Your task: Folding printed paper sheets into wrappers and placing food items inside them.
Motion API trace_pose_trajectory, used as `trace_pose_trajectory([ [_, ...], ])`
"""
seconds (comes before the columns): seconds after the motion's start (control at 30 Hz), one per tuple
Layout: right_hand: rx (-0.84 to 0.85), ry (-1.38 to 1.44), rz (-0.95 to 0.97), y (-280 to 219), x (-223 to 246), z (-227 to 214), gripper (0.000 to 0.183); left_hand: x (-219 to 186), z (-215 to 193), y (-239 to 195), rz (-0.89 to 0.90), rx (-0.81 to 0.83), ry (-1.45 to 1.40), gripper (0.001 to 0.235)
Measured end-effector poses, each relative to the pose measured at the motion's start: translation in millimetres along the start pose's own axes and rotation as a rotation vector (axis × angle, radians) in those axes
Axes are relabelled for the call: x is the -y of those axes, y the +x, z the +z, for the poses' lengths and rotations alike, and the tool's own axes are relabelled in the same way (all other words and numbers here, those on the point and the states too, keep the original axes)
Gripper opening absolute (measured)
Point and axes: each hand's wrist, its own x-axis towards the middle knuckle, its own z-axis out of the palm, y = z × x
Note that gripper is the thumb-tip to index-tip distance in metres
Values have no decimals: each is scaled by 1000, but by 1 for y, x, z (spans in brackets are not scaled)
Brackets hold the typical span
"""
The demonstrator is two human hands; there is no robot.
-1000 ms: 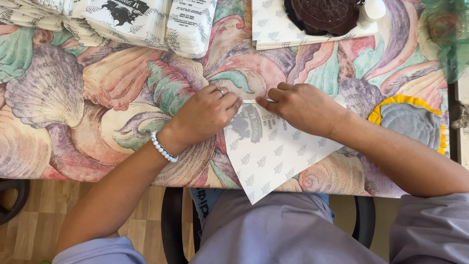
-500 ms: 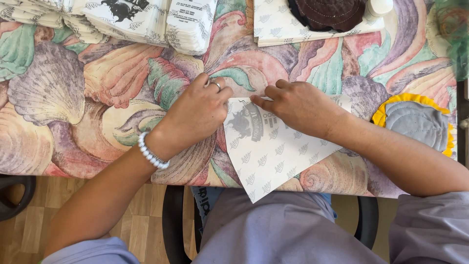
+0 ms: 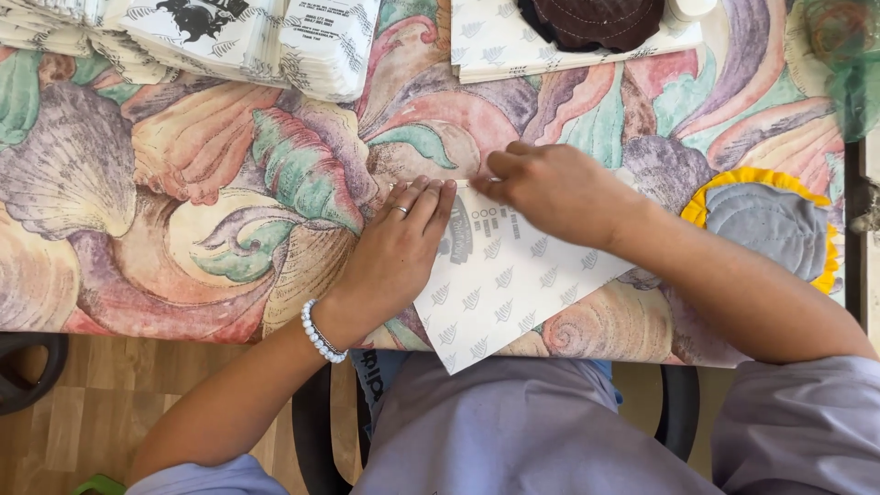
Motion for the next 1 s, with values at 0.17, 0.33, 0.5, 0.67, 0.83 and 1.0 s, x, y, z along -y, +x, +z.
trace_pose_trajectory([
  [0.17, -55, 82, 50, -40, -21, 7, 21, -1, -2, 1, -13, 7, 4, 50],
  [0.33, 4, 61, 149, -68, -32, 5, 23, -3, -9, 5, -13, 35, 6, 52],
  [0.5, 83, -118, 126, -73, -28, 5, 23, -5, -13, 12, -60, 93, 40, 53],
  [0.67, 64, -216, 71, -65, -11, -4, 29, -10, -18, 21, -144, 51, -21, 51],
  [0.83, 118, -287, 16, -57, -7, -8, 36, -11, -2, 17, -89, -15, 88, 56],
  [1.0, 188, -266, 35, -55, -7, -10, 39, -10, 2, 15, -71, -7, 71, 57],
])
